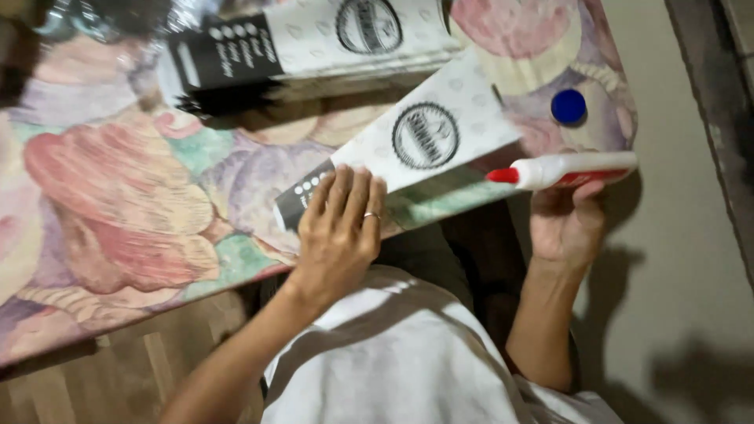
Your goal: The person applies glue to the edge of printed paper pouches and folds them to seal. They repeat this process for multiple pouches, stacking the finished items on the table.
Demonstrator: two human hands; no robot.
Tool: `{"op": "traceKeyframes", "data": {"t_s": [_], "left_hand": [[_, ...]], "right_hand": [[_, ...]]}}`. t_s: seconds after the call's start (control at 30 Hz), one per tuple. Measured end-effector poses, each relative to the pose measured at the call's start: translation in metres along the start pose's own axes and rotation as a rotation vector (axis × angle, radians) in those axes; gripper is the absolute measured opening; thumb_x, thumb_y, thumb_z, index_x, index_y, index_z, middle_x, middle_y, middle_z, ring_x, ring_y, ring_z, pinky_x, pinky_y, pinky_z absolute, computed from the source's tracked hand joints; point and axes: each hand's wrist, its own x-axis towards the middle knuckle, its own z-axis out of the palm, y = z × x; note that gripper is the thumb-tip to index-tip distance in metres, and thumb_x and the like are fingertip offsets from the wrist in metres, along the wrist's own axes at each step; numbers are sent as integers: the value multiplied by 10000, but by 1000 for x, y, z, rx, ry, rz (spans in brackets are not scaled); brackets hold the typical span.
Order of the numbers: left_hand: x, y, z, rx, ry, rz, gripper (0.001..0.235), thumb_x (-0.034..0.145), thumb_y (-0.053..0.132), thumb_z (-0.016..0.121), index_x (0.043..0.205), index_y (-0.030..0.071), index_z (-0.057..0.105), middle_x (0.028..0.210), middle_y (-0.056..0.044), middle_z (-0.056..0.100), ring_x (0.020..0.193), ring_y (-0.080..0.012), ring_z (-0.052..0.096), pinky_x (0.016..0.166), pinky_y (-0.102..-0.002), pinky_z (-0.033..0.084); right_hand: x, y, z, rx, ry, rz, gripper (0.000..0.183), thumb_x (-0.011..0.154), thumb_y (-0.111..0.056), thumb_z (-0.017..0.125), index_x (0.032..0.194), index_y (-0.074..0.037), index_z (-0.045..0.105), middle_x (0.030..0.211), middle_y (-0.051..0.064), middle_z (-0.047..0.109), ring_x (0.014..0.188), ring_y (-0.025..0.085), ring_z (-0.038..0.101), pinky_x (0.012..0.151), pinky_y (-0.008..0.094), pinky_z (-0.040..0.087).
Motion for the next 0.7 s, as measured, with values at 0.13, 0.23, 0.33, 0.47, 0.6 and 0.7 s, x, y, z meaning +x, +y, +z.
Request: {"op": "traceKeyframes", "data": {"t_s": [0.13, 0.23, 0.33, 0.47, 0.6, 0.7], "left_hand": [[-10, 9, 5, -58, -60, -38, 207, 1048, -2, 517, 1161, -104, 658, 1258, -315, 647, 1175, -505, 643, 977, -565, 537], [-11, 5, 3, -123, -39, -55, 120, 1037, 5, 611, 1081, -91, 668, 1240, -278, 655, 1134, -475, 650, 916, -549, 560], [-10, 0, 1, -182, -74, -38, 102, 1004, -33, 624, 978, -97, 699, 1248, -280, 642, 1142, -469, 634, 906, -540, 557], [-5, 0, -2, -179, -51, -71, 108, 982, -38, 666, 876, -47, 684, 1209, -230, 677, 1104, -432, 652, 794, -492, 549], [-7, -2, 0, -182, -140, -178, 215, 844, -48, 730, 1012, 64, 803, 1163, -140, 773, 1088, -334, 708, 817, -429, 595], [12, -10, -10, -297, -139, -178, 142, 937, -44, 715, 1006, 37, 809, 1036, -120, 797, 925, -256, 731, 828, -370, 595]], "right_hand": [[-15, -5, 37, 2, 166, 41, 464, 791, -398, 893, 1180, -193, 745, 1062, -14, 748, 959, 146, 697, 534, 263, 462], [-23, -10, 53, -217, 111, -52, 651, 809, -472, 850, 1327, -129, 654, 1259, 77, 701, 1154, 267, 684, 834, 440, 631], [-23, -16, 48, -390, 135, -217, 557, 928, -383, 754, 1346, -67, 563, 1252, 181, 674, 1128, 346, 699, 752, 512, 669], [-20, -24, 37, -544, 122, -344, 440, 965, -245, 769, 1310, -77, 554, 1199, 112, 660, 1078, 255, 671, 853, 413, 618], [-16, -28, 29, -594, 84, -501, 430, 959, -89, 780, 1313, -23, 545, 1184, 134, 647, 1105, 246, 658, 999, 407, 613], [-21, -24, 39, -691, 35, -571, 437, 934, -86, 811, 1254, -62, 514, 1095, 91, 597, 1019, 203, 627, 935, 394, 611]]}}
